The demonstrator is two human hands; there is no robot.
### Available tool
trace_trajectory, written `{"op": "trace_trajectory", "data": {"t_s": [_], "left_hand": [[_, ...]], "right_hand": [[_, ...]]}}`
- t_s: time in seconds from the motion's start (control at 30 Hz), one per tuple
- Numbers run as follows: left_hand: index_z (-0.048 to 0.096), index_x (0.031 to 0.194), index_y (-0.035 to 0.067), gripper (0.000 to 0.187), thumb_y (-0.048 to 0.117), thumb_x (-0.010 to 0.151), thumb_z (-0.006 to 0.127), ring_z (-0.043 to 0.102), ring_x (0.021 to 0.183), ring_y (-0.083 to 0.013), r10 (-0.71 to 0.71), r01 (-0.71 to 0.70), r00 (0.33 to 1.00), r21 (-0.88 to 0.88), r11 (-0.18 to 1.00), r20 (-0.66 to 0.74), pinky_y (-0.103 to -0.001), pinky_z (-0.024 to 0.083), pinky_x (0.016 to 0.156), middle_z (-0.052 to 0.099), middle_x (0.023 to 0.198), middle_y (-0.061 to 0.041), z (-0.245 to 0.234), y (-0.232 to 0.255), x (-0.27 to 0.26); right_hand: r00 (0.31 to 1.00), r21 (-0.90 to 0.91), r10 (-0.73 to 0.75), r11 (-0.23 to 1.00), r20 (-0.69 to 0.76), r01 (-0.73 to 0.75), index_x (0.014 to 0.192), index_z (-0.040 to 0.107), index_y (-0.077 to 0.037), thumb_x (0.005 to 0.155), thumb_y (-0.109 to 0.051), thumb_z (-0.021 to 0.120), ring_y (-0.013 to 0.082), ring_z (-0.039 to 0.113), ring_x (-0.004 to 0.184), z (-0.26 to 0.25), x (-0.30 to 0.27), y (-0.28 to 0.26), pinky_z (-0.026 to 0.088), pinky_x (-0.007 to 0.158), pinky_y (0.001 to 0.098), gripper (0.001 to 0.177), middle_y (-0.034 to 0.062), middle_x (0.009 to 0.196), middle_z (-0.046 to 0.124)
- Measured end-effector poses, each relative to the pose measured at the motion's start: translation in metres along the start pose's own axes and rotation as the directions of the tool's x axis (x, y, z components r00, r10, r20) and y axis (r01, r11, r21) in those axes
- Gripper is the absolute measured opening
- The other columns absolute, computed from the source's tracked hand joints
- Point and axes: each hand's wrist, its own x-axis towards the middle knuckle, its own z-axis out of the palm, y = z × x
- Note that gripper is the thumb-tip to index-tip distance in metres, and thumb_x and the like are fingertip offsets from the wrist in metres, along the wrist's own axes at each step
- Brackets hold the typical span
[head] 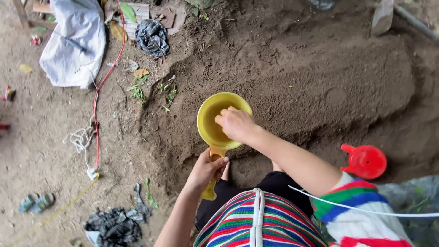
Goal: Preparing a raised soil bed by mixing liquid in a scoop, pouring it onto the soil, and smoothing the surface by hand.
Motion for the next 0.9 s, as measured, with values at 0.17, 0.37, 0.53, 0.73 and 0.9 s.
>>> {"op": "trace_trajectory", "data": {"t_s": [0.17,0.37,0.53,0.73,0.9], "left_hand": [[0.057,0.101,-0.004,0.026,0.007,0.089,0.077,0.051,0.034,-0.0194,0.043,-0.048,0.997,-0.072,0.996,-0.069,-0.031,0.043,0.032,0.055,0.052,-0.013,0.062,-0.001,0.011],[0.056,0.102,-0.002,0.025,0.008,0.091,0.075,0.049,0.033,-0.0181,0.071,-0.116,0.974,-0.205,0.972,-0.217,-0.031,0.042,0.032,0.053,0.053,-0.01,0.11,-0.014,0.023],[0.049,0.096,0.011,0.021,0.01,0.093,0.07,0.043,0.043,-0.0106,-0.056,-0.064,0.946,-0.354,0.933,-0.318,-0.024,0.035,0.038,0.05,0.059,-0.002,0.135,0.0,0.001],[0.053,0.105,0.007,0.023,0.008,0.092,0.072,0.047,0.049,-0.0116,-0.095,-0.087,0.888,-0.368,0.926,-0.449,-0.024,0.041,0.041,0.053,0.065,-0.005,0.128,-0.015,-0.027],[0.052,0.106,0.008,0.022,0.007,0.093,0.071,0.046,0.049,-0.0119,-0.101,-0.096,0.871,-0.368,0.925,-0.48,-0.024,0.041,0.043,0.053,0.066,-0.005,0.129,-0.024,-0.031]], "right_hand": [[0.965,-0.238,-0.109,0.957,0.238,0.167,0.09,0.077,-0.018,0.094,-0.016,0.051,0.0231,0.071,0.085,-0.001,0.005,0.043,0.061,0.068,0.0363,0.027,0.0035,0.09,0.071],[0.937,-0.099,-0.347,0.934,-0.04,0.342,0.098,0.074,-0.018,0.104,-0.018,0.053,0.0252,0.069,0.086,-0.185,-0.002,0.019,0.06,0.07,0.0318,0.021,0.0067,0.093,0.069],[0.846,-0.029,-0.436,0.893,-0.306,0.45,0.1,0.076,0.001,0.09,0.007,0.07,0.0299,0.071,0.092,-0.187,0.009,0.111,0.061,0.077,0.0335,0.013,0.0181,0.1,0.073],[0.936,-0.157,-0.194,0.976,-0.292,0.154,0.117,0.077,-0.005,0.086,-0.001,0.078,0.0312,0.063,0.095,-0.174,0.003,0.174,0.059,0.077,0.0445,0.032,0.0195,0.116,0.074],[0.816,-0.185,-0.498,0.867,-0.293,0.463,0.109,0.079,-0.001,0.082,0.009,0.072,0.0237,0.076,0.093,-0.161,0.003,0.064,0.063,0.092,0.0325,0.029,0.0145,0.098,0.08]]}}
